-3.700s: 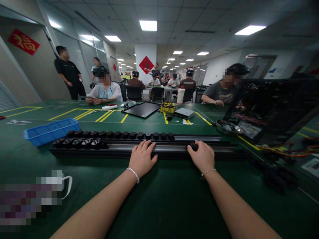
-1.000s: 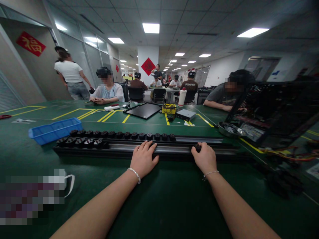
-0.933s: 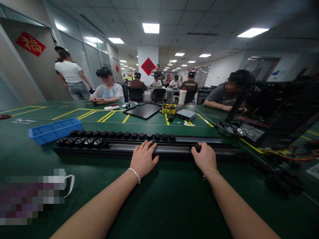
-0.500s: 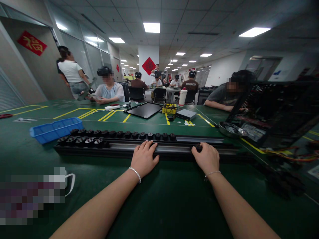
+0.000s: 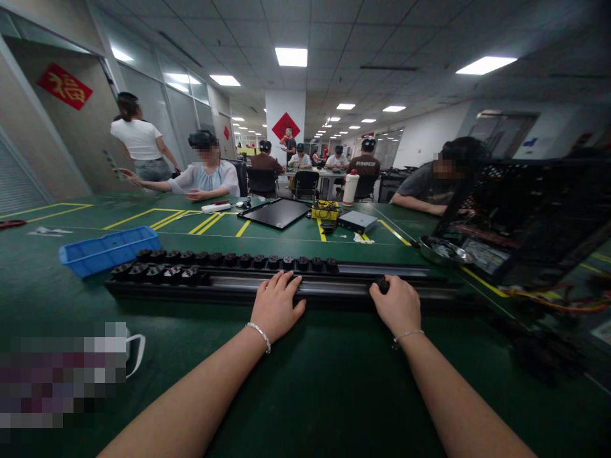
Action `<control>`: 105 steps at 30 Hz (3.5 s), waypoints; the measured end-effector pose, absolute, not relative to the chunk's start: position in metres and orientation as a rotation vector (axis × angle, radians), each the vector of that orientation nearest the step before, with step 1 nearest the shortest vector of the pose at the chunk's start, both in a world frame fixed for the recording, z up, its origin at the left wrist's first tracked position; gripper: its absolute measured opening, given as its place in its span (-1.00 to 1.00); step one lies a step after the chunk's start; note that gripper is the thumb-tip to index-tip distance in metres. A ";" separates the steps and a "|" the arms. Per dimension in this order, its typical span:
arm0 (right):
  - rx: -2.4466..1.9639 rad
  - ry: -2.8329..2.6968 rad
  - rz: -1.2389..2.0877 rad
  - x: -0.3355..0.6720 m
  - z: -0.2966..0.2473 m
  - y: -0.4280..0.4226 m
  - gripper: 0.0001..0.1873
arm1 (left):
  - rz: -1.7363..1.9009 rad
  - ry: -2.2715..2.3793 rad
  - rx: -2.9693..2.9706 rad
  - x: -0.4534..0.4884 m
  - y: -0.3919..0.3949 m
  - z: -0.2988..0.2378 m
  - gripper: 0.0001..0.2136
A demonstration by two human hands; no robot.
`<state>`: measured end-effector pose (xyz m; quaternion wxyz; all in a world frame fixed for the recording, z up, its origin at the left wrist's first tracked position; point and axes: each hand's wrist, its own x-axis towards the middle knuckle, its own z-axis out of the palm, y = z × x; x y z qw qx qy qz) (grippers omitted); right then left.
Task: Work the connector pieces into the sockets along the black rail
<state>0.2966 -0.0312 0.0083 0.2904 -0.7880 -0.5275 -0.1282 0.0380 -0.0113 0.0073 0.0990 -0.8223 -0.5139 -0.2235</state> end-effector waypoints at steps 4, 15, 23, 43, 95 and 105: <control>-2.092 -1.408 -0.333 0.298 0.008 -0.031 -0.65 | -0.670 -1.510 -2.431 0.038 -0.010 0.006 -0.56; -2.120 -1.398 -0.295 0.296 0.010 -0.032 -0.60 | -0.660 -1.514 -2.433 0.037 -0.010 0.006 -0.55; -2.105 -1.394 -0.315 0.300 0.006 -0.029 -0.63 | -0.656 -1.515 -2.431 0.037 -0.010 0.005 -0.56; -2.167 -1.357 -0.348 0.298 0.011 -0.033 -0.70 | -0.672 -1.490 -2.416 0.037 -0.008 0.002 -0.55; -2.110 -1.275 -0.415 0.294 0.001 -0.033 -0.68 | -0.674 -1.506 -2.402 0.041 -0.011 0.002 -0.55; -2.142 -1.395 -0.355 0.297 0.002 -0.041 -0.54 | -0.662 -1.537 -2.411 0.044 -0.013 0.001 -0.53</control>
